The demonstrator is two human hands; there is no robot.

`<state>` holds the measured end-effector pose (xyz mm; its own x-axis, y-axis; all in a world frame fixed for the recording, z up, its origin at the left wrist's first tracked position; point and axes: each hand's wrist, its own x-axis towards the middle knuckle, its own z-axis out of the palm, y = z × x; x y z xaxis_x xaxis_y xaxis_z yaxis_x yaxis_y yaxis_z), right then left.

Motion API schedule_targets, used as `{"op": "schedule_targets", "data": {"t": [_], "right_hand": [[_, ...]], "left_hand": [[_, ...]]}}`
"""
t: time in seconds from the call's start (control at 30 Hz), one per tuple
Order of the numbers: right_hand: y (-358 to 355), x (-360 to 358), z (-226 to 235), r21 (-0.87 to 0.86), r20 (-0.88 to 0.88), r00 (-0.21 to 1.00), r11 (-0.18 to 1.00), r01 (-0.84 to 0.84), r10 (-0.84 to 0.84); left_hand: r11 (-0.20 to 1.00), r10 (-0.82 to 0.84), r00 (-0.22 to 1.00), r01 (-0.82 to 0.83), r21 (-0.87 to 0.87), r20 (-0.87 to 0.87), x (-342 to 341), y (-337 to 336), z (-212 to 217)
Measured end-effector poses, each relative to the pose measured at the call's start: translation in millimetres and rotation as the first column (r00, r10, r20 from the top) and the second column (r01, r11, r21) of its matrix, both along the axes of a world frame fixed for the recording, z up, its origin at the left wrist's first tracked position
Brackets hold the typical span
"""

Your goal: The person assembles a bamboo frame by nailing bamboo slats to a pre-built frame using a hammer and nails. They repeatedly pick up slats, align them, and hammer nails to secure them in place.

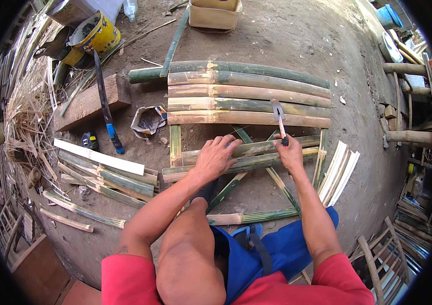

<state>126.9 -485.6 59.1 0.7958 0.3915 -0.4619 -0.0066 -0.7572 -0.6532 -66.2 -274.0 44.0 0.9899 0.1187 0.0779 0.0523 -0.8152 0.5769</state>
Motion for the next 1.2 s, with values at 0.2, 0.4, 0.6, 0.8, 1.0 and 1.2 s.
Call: {"op": "schedule_targets", "data": {"t": [0.2,0.4,0.6,0.8,1.0,1.2], "right_hand": [[-16.2,-38.8,-7.1,0.061,0.237,0.971,0.998,-0.030,0.015],[-0.2,-40.7,6.4,0.162,0.302,0.950,0.978,-0.131,0.077],[2.4,-31.2,-10.9,-0.031,0.350,0.935,0.998,-0.058,0.065],[-14.7,-17.4,-36.9,-0.106,0.449,0.892,0.994,0.006,0.043],[-17.5,-12.6,-44.5,-0.092,0.433,0.900,0.992,0.091,-0.042],[-13.4,-15.7,-50.5,-0.060,0.464,0.879,0.987,0.152,-0.107]], "left_hand": [[0.997,-0.070,0.947,0.078,0.014,-0.315,-9.0,39.0,11.4],[0.994,-0.044,0.981,0.062,0.090,-0.191,-49.7,98.8,20.2],[0.983,-0.137,0.988,0.144,0.112,-0.075,-10.0,81.2,-3.7],[0.984,-0.015,1.000,0.015,0.179,-0.006,5.5,55.1,-28.7],[0.954,0.069,0.991,-0.100,0.283,0.118,4.1,49.1,-40.5],[0.953,0.105,0.986,-0.138,0.268,0.132,8.9,40.3,-43.2]]}}
